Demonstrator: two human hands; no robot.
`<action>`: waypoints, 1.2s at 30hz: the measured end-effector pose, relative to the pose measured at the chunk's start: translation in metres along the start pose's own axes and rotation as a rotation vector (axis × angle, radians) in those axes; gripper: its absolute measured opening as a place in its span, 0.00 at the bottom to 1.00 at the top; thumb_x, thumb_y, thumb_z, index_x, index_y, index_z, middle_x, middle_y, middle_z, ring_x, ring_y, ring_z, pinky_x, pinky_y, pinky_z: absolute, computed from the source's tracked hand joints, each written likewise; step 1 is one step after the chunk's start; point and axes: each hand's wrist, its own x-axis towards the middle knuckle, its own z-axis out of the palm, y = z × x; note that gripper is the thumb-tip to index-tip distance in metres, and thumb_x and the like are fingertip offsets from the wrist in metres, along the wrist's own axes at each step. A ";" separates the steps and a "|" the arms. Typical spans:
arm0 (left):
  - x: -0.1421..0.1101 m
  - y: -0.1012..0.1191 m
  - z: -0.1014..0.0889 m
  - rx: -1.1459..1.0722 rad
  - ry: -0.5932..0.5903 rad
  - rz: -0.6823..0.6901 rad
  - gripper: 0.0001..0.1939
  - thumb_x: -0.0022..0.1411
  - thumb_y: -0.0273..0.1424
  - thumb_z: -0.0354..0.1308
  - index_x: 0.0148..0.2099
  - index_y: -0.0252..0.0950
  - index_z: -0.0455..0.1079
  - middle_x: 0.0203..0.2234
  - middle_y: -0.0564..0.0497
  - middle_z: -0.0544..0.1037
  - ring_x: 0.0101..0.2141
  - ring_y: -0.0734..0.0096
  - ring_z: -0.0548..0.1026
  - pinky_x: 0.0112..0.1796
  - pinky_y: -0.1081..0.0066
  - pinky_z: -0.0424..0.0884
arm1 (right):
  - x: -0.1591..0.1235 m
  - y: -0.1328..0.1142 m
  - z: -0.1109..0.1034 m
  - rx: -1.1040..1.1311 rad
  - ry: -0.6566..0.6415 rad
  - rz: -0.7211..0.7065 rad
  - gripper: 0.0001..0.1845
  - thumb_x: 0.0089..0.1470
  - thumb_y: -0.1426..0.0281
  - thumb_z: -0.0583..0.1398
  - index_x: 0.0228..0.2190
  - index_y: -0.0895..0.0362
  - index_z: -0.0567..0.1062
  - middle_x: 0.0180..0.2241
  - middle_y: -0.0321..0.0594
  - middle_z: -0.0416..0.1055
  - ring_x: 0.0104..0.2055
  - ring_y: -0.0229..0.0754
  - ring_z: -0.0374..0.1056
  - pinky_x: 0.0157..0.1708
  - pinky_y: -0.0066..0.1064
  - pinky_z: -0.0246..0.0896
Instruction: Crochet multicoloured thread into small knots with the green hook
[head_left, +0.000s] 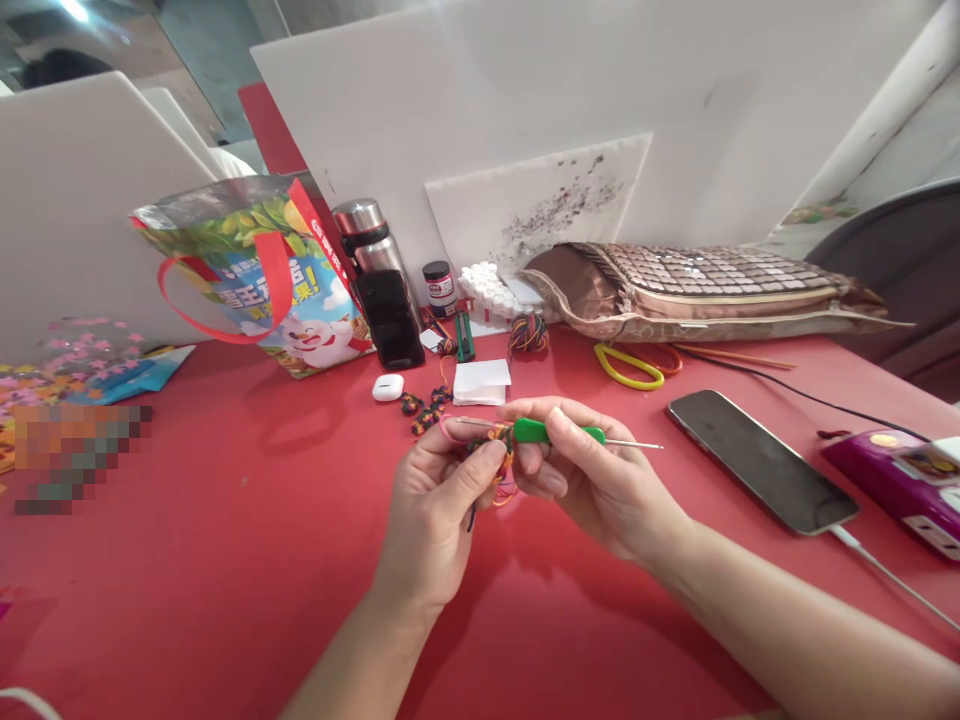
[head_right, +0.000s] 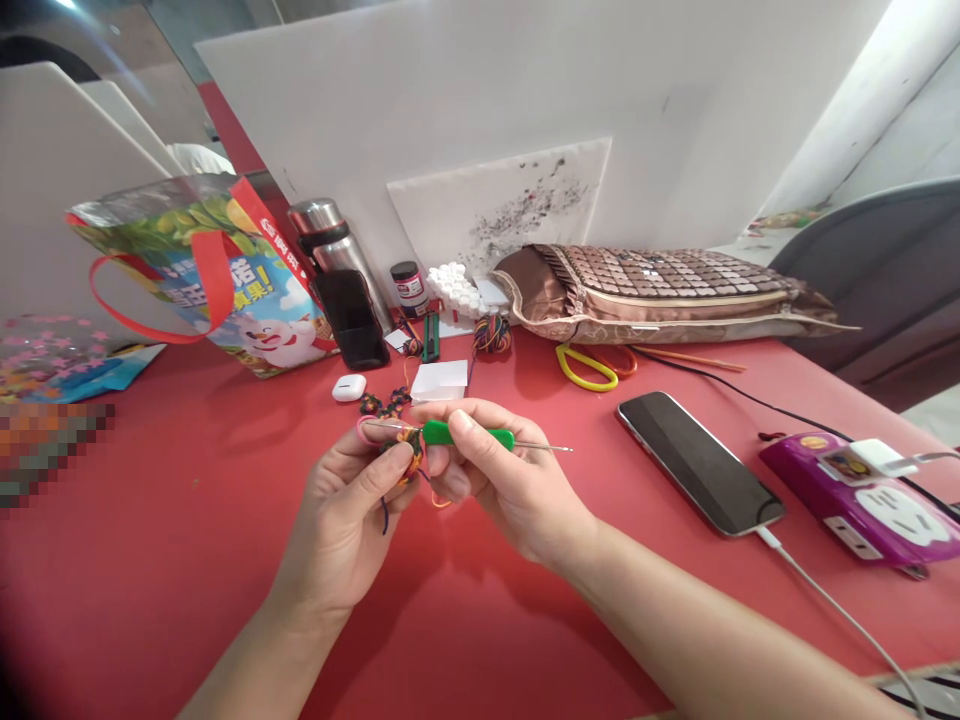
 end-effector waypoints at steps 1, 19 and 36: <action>0.000 0.000 0.000 0.005 0.007 0.005 0.12 0.49 0.36 0.81 0.33 0.39 0.83 0.21 0.55 0.75 0.21 0.82 0.65 0.24 0.80 0.63 | 0.000 0.000 0.000 0.000 -0.009 0.014 0.16 0.60 0.56 0.70 0.41 0.56 0.86 0.25 0.36 0.73 0.22 0.33 0.54 0.27 0.33 0.62; -0.001 0.005 0.000 -0.010 -0.039 0.066 0.10 0.53 0.32 0.76 0.31 0.37 0.78 0.29 0.54 0.74 0.25 0.79 0.72 0.25 0.79 0.69 | 0.000 0.000 -0.005 -0.004 -0.168 -0.023 0.12 0.65 0.60 0.67 0.38 0.57 0.80 0.27 0.36 0.72 0.24 0.32 0.56 0.28 0.30 0.55; 0.000 0.007 -0.001 0.019 -0.074 0.034 0.12 0.52 0.33 0.79 0.33 0.37 0.78 0.27 0.54 0.78 0.26 0.78 0.74 0.27 0.79 0.74 | 0.001 0.004 -0.005 0.038 -0.150 -0.003 0.12 0.64 0.60 0.68 0.38 0.57 0.80 0.27 0.36 0.74 0.23 0.30 0.57 0.28 0.29 0.55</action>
